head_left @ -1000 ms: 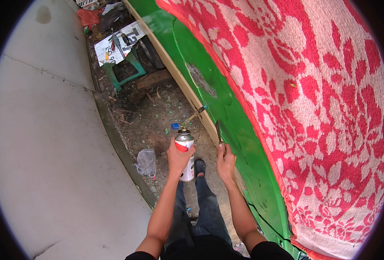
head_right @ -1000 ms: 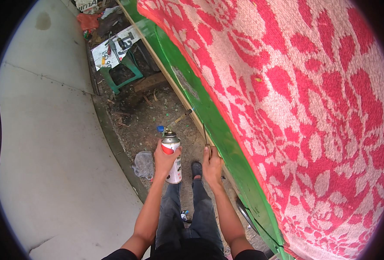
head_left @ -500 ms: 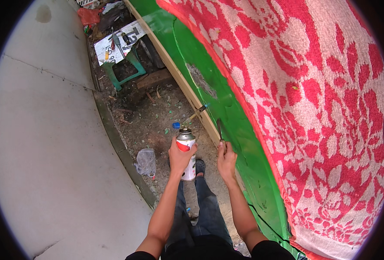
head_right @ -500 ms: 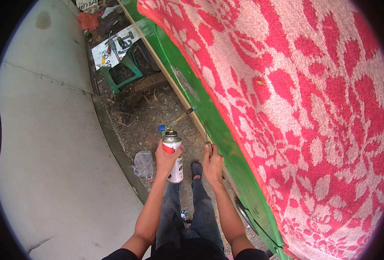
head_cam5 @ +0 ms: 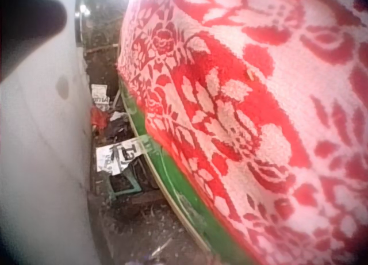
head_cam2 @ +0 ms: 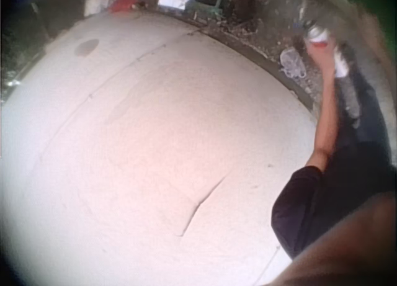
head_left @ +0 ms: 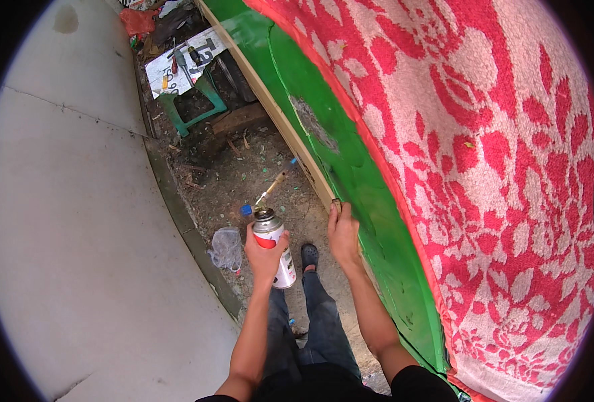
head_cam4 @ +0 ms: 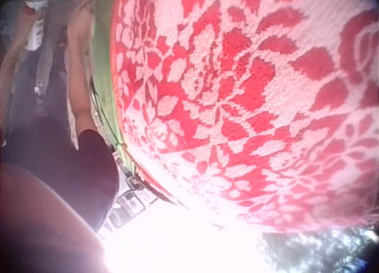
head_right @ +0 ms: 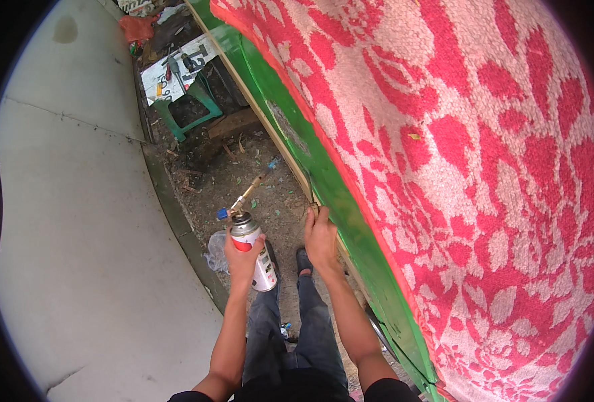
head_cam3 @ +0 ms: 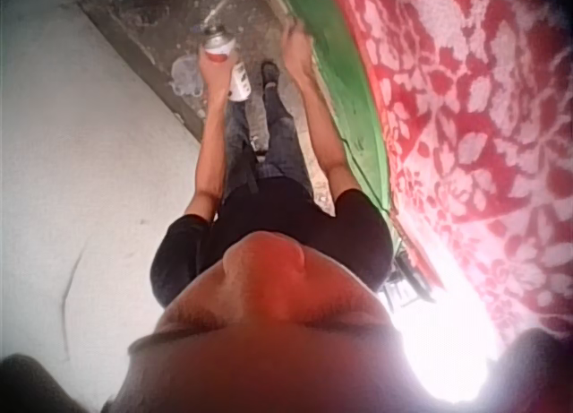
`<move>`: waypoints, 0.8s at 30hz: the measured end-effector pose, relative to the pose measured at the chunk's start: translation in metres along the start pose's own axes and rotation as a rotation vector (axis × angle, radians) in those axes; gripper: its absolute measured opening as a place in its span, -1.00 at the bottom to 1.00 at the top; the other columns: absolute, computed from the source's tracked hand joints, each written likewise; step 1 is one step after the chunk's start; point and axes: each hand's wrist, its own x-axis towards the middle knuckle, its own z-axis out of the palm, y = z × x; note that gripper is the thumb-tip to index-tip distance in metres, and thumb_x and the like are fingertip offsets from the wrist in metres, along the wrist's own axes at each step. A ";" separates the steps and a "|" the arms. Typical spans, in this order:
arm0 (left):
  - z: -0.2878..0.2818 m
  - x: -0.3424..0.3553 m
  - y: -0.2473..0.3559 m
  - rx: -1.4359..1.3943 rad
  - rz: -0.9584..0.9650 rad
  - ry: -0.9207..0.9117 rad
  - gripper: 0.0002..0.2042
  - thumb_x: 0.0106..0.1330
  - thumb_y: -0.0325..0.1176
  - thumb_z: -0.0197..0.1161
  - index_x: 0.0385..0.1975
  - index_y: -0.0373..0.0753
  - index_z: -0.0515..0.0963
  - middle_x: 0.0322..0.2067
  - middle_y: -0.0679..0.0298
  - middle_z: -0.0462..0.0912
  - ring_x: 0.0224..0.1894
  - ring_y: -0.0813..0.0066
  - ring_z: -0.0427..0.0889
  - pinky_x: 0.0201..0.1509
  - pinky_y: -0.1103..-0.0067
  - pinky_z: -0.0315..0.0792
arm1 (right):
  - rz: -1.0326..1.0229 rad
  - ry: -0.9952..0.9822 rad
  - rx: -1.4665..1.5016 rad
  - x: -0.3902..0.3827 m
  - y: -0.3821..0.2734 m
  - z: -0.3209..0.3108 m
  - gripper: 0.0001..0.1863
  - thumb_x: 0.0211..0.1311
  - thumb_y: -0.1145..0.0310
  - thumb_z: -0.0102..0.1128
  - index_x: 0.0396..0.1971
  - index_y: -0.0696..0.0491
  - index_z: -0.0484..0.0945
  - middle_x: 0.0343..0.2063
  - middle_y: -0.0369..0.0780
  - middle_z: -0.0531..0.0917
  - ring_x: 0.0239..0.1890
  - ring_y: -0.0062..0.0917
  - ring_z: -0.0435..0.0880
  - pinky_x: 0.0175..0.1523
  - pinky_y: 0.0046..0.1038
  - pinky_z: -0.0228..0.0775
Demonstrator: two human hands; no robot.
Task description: The person uses a scraper to remove material from a green vehicle panel, then applies a substance with a torch and spreads it with a putty knife. The person repeatedly scrapes and applies material to the same area of the panel.
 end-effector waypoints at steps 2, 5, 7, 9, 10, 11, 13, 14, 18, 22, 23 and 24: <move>-0.008 0.002 0.000 -0.030 -0.006 0.023 -0.55 0.07 -0.42 0.52 -0.08 -0.33 0.46 -0.32 0.21 0.68 -0.33 0.52 0.65 -0.21 0.54 0.55 | -0.050 0.042 0.003 0.001 -0.003 0.006 -0.74 0.45 0.35 0.09 -0.27 0.29 0.41 -0.53 0.18 0.57 -0.46 0.11 0.61 -0.39 -0.02 0.38; -0.014 0.004 0.002 -0.050 -0.016 0.042 -0.55 0.08 -0.44 0.51 -0.06 -0.35 0.45 -0.32 0.21 0.67 -0.33 0.54 0.65 -0.24 0.55 0.55 | 0.047 -0.043 -0.058 0.013 -0.014 0.008 -0.75 0.44 0.36 0.10 -0.29 0.29 0.40 -0.59 0.16 0.57 -0.51 0.12 0.62 -0.45 -0.05 0.40; -0.018 0.005 0.003 -0.028 -0.019 0.046 -0.55 0.09 -0.44 0.51 -0.06 -0.35 0.45 -0.32 0.22 0.67 -0.34 0.54 0.64 -0.24 0.55 0.54 | 0.000 -0.002 -0.065 0.011 -0.011 0.015 -0.75 0.44 0.35 0.09 -0.30 0.28 0.40 -0.62 0.16 0.57 -0.53 0.12 0.62 -0.47 -0.04 0.41; -0.020 0.005 0.001 0.003 -0.014 0.044 -0.55 0.09 -0.44 0.51 -0.06 -0.35 0.45 -0.32 0.22 0.67 -0.34 0.53 0.64 -0.24 0.55 0.54 | -0.018 0.029 -0.051 0.007 -0.007 0.013 -0.74 0.44 0.35 0.09 -0.30 0.28 0.40 -0.63 0.17 0.57 -0.54 0.12 0.62 -0.48 -0.04 0.42; -0.020 0.005 -0.001 -0.002 -0.010 0.043 -0.56 0.09 -0.44 0.51 -0.07 -0.35 0.45 -0.32 0.22 0.67 -0.34 0.53 0.64 -0.24 0.55 0.54 | -0.013 0.037 -0.030 0.004 -0.010 0.005 -0.74 0.44 0.34 0.09 -0.31 0.28 0.40 -0.62 0.17 0.57 -0.53 0.12 0.62 -0.47 -0.03 0.42; -0.020 0.003 -0.002 -0.006 -0.007 0.041 -0.56 0.09 -0.44 0.50 -0.07 -0.35 0.45 -0.31 0.22 0.67 -0.34 0.53 0.64 -0.23 0.55 0.54 | -0.007 0.046 -0.009 0.002 -0.013 0.002 -0.74 0.44 0.34 0.09 -0.31 0.28 0.40 -0.61 0.18 0.58 -0.53 0.12 0.63 -0.47 -0.03 0.43; -0.018 0.002 -0.003 -0.030 -0.024 0.030 -0.57 0.10 -0.45 0.50 -0.08 -0.35 0.46 -0.31 0.22 0.67 -0.32 0.53 0.65 -0.22 0.55 0.54 | 0.001 -0.018 -0.073 0.013 -0.013 0.008 -0.73 0.44 0.34 0.09 -0.30 0.29 0.40 -0.60 0.19 0.58 -0.51 0.12 0.63 -0.45 -0.02 0.43; -0.017 0.001 -0.003 -0.050 -0.044 0.020 -0.57 0.10 -0.44 0.50 -0.08 -0.35 0.46 -0.30 0.22 0.67 -0.32 0.53 0.65 -0.22 0.55 0.54 | 0.005 -0.049 -0.108 0.016 -0.012 0.008 -0.73 0.44 0.33 0.08 -0.30 0.29 0.40 -0.60 0.19 0.58 -0.51 0.12 0.64 -0.45 -0.02 0.43; -0.013 -0.001 -0.001 -0.029 -0.018 0.007 -0.56 0.10 -0.45 0.49 -0.06 -0.33 0.45 -0.30 0.22 0.67 -0.31 0.53 0.64 -0.19 0.55 0.54 | 0.074 -0.077 -0.028 0.016 -0.013 0.004 -0.74 0.45 0.35 0.07 -0.26 0.30 0.41 -0.58 0.20 0.59 -0.48 0.13 0.64 -0.42 -0.02 0.44; -0.010 -0.002 -0.006 -0.094 -0.111 -0.013 -0.56 0.10 -0.46 0.49 -0.05 -0.32 0.44 -0.31 0.24 0.66 -0.32 0.54 0.63 -0.20 0.55 0.53 | 0.086 -0.137 -0.098 0.015 -0.022 0.007 -0.74 0.45 0.35 0.07 -0.25 0.30 0.41 -0.59 0.20 0.59 -0.48 0.14 0.64 -0.43 -0.01 0.44; -0.010 -0.001 -0.006 -0.092 -0.106 -0.017 -0.56 0.10 -0.46 0.49 -0.05 -0.32 0.44 -0.31 0.24 0.66 -0.32 0.54 0.63 -0.20 0.55 0.53 | 0.054 -0.130 -0.141 0.015 -0.021 0.012 -0.72 0.45 0.34 0.07 -0.28 0.30 0.40 -0.62 0.18 0.59 -0.50 0.14 0.64 -0.45 -0.01 0.44; -0.009 -0.001 -0.006 -0.091 -0.102 -0.022 -0.56 0.10 -0.46 0.48 -0.05 -0.31 0.44 -0.31 0.24 0.66 -0.32 0.54 0.63 -0.20 0.56 0.53 | 0.036 -0.095 -0.106 0.011 -0.018 0.007 -0.72 0.46 0.33 0.07 -0.27 0.31 0.40 -0.62 0.18 0.59 -0.50 0.14 0.64 -0.45 -0.01 0.44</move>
